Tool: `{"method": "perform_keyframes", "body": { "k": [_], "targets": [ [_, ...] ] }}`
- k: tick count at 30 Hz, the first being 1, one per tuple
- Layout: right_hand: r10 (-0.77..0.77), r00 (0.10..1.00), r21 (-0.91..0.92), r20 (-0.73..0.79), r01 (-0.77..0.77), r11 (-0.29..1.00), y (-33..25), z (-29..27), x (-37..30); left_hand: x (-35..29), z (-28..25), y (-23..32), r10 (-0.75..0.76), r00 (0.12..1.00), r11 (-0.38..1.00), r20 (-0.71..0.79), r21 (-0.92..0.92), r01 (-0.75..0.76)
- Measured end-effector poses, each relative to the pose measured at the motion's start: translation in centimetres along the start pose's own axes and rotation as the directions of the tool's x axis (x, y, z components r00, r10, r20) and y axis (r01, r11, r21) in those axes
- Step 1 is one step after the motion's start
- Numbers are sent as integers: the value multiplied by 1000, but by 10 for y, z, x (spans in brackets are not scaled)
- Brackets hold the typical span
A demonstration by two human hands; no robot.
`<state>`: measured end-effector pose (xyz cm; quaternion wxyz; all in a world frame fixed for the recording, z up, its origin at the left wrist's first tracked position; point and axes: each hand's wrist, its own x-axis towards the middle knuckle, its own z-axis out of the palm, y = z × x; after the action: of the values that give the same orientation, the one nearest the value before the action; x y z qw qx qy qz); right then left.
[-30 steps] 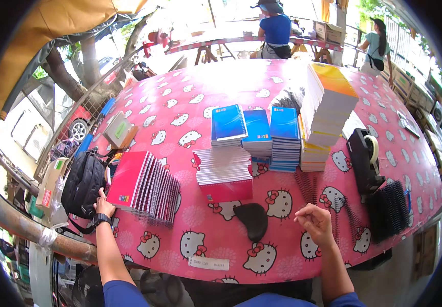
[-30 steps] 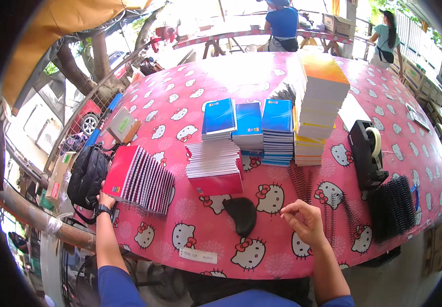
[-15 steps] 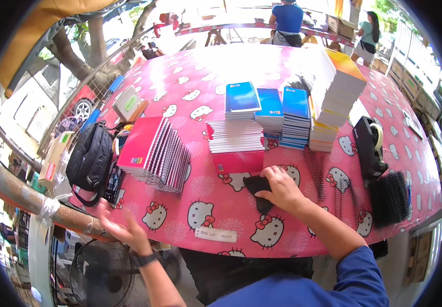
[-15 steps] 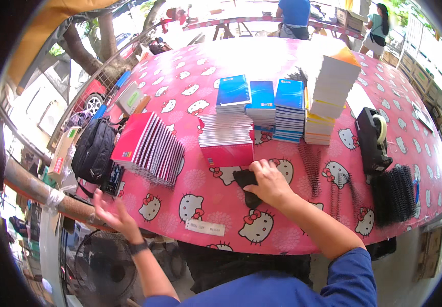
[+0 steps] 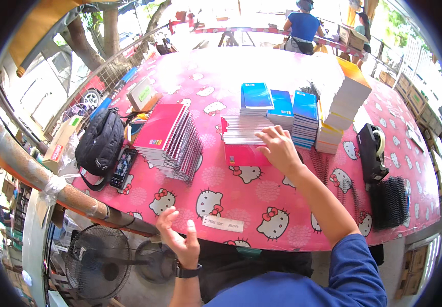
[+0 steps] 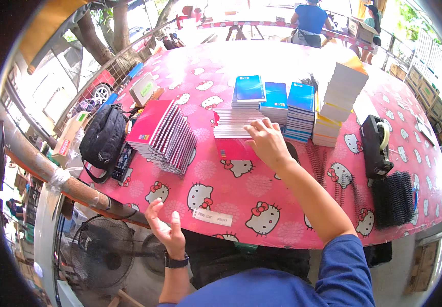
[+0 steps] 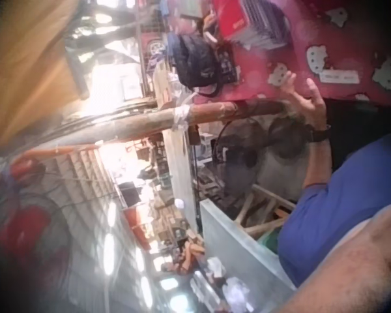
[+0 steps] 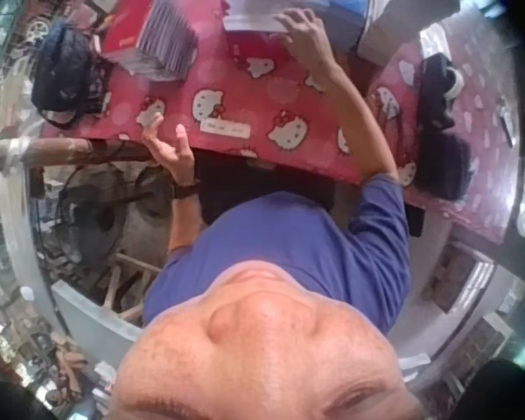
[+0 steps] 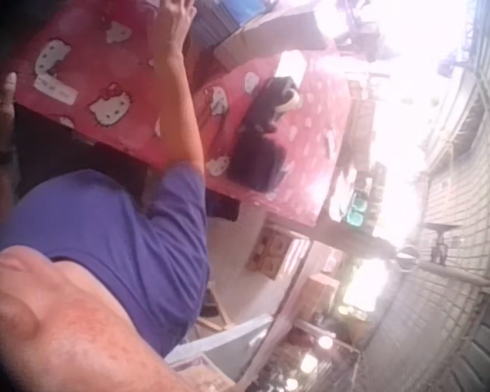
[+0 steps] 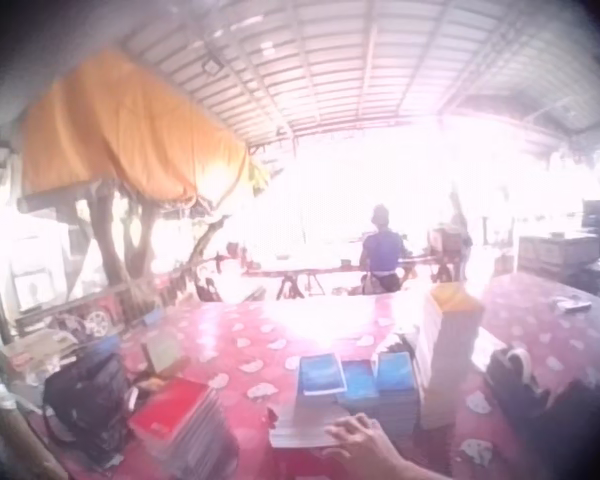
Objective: The person places small white labels on the covers of notebooks and then puts the notebooks into clear plastic sleeves.
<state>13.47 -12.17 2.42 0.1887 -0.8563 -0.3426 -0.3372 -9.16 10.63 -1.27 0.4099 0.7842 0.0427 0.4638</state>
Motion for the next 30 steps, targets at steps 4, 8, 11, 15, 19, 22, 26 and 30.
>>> {"method": "perform_keyframes", "body": {
  "k": [4,8,11,15,19,22,26,30],
  "targets": [
    [10,999,70,52,-14,997,17,8,-4,11,19,33,172,984,984,51,-47,-170],
    [50,998,100,-24,-47,994,15,16,-6,33,51,55,323,939,946,118,-74,-316],
    [29,997,18,-76,-28,999,8,17,-8,41,74,57,328,930,944,165,-81,-318],
    [47,998,56,33,-49,997,15,11,-6,44,82,58,292,932,956,217,-55,-287],
    [159,983,257,-90,-131,957,0,-7,-10,45,80,58,305,929,949,211,20,-316],
    [89,996,487,28,-91,868,-40,-36,-27,43,87,50,164,985,975,-55,-139,-171],
    [279,939,700,200,-336,630,-76,-50,-75,12,78,11,-345,748,592,567,-487,642],
    [573,640,819,512,-565,-100,-104,-43,-99,-22,73,5,-349,717,584,604,-458,670]
  ]
}}
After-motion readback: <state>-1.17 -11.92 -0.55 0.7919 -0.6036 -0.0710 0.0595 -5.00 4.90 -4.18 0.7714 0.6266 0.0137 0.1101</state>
